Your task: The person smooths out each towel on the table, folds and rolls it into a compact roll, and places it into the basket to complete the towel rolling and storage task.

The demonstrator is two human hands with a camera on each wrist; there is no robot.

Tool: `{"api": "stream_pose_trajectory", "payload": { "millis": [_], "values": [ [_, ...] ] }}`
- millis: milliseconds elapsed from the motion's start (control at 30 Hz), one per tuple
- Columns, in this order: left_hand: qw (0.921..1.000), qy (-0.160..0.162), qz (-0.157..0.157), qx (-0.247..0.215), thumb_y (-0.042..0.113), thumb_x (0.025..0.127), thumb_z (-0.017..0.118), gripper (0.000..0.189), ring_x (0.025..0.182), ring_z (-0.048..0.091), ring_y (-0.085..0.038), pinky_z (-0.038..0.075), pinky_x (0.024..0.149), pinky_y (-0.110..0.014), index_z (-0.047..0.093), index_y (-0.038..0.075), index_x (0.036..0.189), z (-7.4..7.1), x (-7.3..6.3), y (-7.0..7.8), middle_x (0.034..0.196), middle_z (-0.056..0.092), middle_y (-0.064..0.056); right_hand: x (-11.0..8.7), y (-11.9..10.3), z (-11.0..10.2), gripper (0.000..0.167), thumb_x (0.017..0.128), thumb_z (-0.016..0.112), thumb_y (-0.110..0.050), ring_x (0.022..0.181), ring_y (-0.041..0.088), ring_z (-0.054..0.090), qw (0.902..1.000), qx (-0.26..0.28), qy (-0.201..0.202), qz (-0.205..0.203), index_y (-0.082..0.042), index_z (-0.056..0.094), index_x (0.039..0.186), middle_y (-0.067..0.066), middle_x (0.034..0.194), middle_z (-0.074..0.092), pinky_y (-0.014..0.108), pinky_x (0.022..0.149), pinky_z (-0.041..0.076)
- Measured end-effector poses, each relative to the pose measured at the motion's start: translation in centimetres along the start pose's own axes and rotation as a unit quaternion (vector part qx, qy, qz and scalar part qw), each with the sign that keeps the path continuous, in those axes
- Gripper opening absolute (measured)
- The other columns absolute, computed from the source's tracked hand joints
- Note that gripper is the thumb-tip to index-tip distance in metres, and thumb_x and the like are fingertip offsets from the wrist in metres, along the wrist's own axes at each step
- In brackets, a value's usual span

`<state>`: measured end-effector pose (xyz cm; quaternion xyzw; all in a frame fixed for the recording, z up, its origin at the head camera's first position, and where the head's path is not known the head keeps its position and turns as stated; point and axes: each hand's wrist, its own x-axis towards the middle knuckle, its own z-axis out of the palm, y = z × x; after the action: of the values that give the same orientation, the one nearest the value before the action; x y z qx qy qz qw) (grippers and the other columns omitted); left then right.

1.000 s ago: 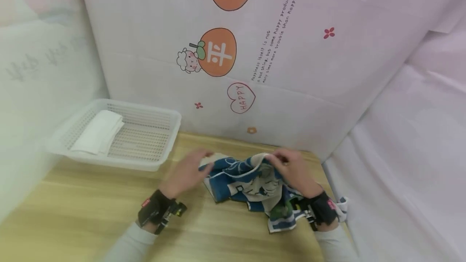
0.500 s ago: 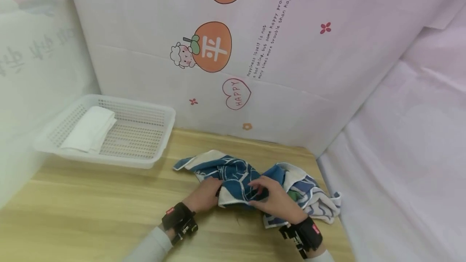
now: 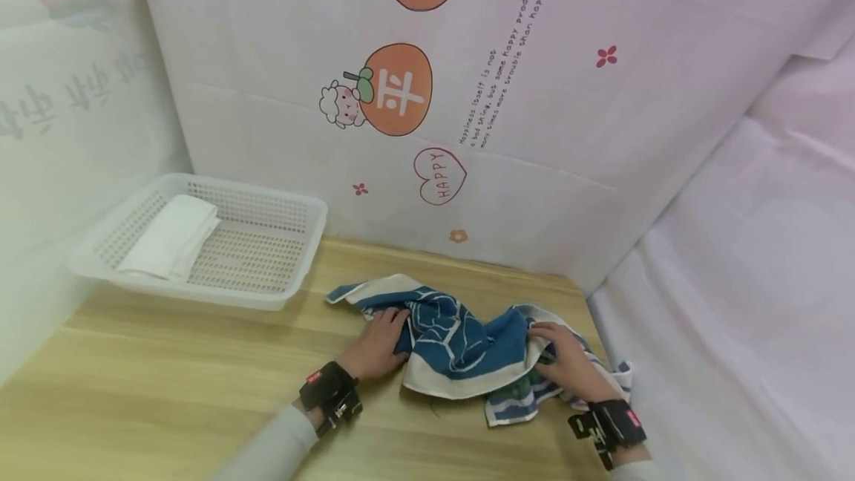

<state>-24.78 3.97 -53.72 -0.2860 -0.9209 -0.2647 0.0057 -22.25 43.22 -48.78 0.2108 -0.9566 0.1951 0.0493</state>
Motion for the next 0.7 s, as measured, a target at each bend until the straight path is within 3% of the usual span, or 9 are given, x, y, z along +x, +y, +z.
{"api": "stream_pose_trajectory", "payload": {
  "millis": [100, 167, 267, 367, 433, 533, 633, 700],
  "values": [
    [0.9994, -0.020, -0.005, 0.027, 0.029, 0.092, 0.075, 0.068, 0.126, 0.054, -0.039, 0.041, 0.112, -0.052, 0.048, -0.005, 0.144, -0.2, 0.5, 0.0, 0.135, 0.057, -0.024, 1.1, 0.2, 0.6, 0.023, 0.081, 0.077, 0.002, 0.112, 0.036, 0.062, 0.9999, 0.011, -0.012, 0.001, -0.011, 0.071, 0.099, 0.016, 0.119, 0.063, 0.048, 0.085, 0.055],
    [0.9987, -0.024, -0.002, 0.045, 0.032, 0.092, 0.074, 0.059, 0.118, 0.058, -0.036, 0.046, 0.106, -0.051, 0.057, -0.003, 0.137, -0.2, 0.8, 0.1, 0.127, 0.063, -0.021, 1.7, 0.0, 0.4, 0.020, 0.086, 0.074, 0.002, 0.103, 0.029, 0.064, 0.9996, 0.025, -0.013, 0.007, -0.016, 0.069, 0.092, 0.009, 0.110, 0.066, 0.043, 0.080, 0.055],
    [0.9982, -0.015, 0.012, 0.057, 0.030, 0.092, 0.074, 0.041, 0.099, 0.058, -0.031, 0.050, 0.087, -0.048, 0.068, 0.002, 0.122, -0.5, 1.2, 0.1, 0.110, 0.066, -0.015, 2.6, 0.2, -0.7, 0.017, 0.089, 0.072, 0.002, 0.090, 0.021, 0.065, 0.9997, 0.023, 0.004, 0.008, -0.015, 0.069, 0.092, 0.003, 0.097, 0.068, 0.038, 0.075, 0.054],
    [0.9982, 0.019, 0.020, 0.054, 0.026, 0.091, 0.076, 0.026, 0.086, 0.051, -0.024, 0.046, 0.073, -0.040, 0.072, 0.006, 0.108, -1.4, 1.9, -0.4, 0.096, 0.063, -0.008, 3.9, 0.9, -2.3, 0.012, 0.089, 0.068, 0.004, 0.086, 0.022, 0.065, 0.9991, -0.003, 0.038, 0.017, -0.005, 0.070, 0.098, 0.007, 0.093, 0.070, 0.039, 0.075, 0.054],
    [0.9974, 0.043, 0.015, 0.057, 0.025, 0.091, 0.076, 0.021, 0.085, 0.052, -0.022, 0.047, 0.073, -0.038, 0.072, 0.008, 0.105, -2.9, 2.4, -0.9, 0.094, 0.063, -0.006, 5.0, 1.7, -3.7, 0.013, 0.091, 0.064, 0.006, 0.088, 0.028, 0.065, 0.9984, -0.006, 0.049, 0.029, 0.002, 0.068, 0.102, 0.014, 0.094, 0.069, 0.044, 0.078, 0.055],
    [0.9969, 0.067, -0.013, 0.039, 0.020, 0.093, 0.074, 0.018, 0.087, 0.060, -0.024, 0.052, 0.075, -0.040, 0.070, 0.008, 0.105, -6.2, 3.3, -1.3, 0.096, 0.068, -0.007, 6.6, 2.9, -5.8, 0.015, 0.094, 0.058, 0.008, 0.091, 0.035, 0.063, 0.9968, 0.005, 0.054, 0.058, 0.009, 0.064, 0.108, 0.022, 0.098, 0.067, 0.050, 0.079, 0.053],
    [0.9956, 0.083, -0.044, 0.006, 0.012, 0.096, 0.068, 0.016, 0.091, 0.066, -0.025, 0.056, 0.080, -0.042, 0.068, 0.007, 0.110, -10.1, 4.0, -1.9, 0.101, 0.071, -0.008, 7.6, 4.5, -7.4, 0.015, 0.094, 0.056, 0.009, 0.090, 0.036, 0.063, 0.9948, 0.003, 0.078, 0.066, 0.010, 0.063, 0.108, 0.026, 0.099, 0.066, 0.045, 0.076, 0.051],
    [0.9929, 0.102, -0.060, -0.009, 0.008, 0.096, 0.064, 0.014, 0.090, 0.067, -0.026, 0.058, 0.077, -0.042, 0.067, 0.007, 0.110, -12.6, 4.4, -2.5, 0.102, 0.071, -0.010, 7.9, 5.5, -8.4, 0.015, 0.094, 0.057, 0.009, 0.087, 0.036, 0.063, 0.9926, -0.009, 0.099, 0.069, 0.010, 0.064, 0.108, 0.027, 0.099, 0.067, 0.043, 0.073, 0.051]
  ]
}}
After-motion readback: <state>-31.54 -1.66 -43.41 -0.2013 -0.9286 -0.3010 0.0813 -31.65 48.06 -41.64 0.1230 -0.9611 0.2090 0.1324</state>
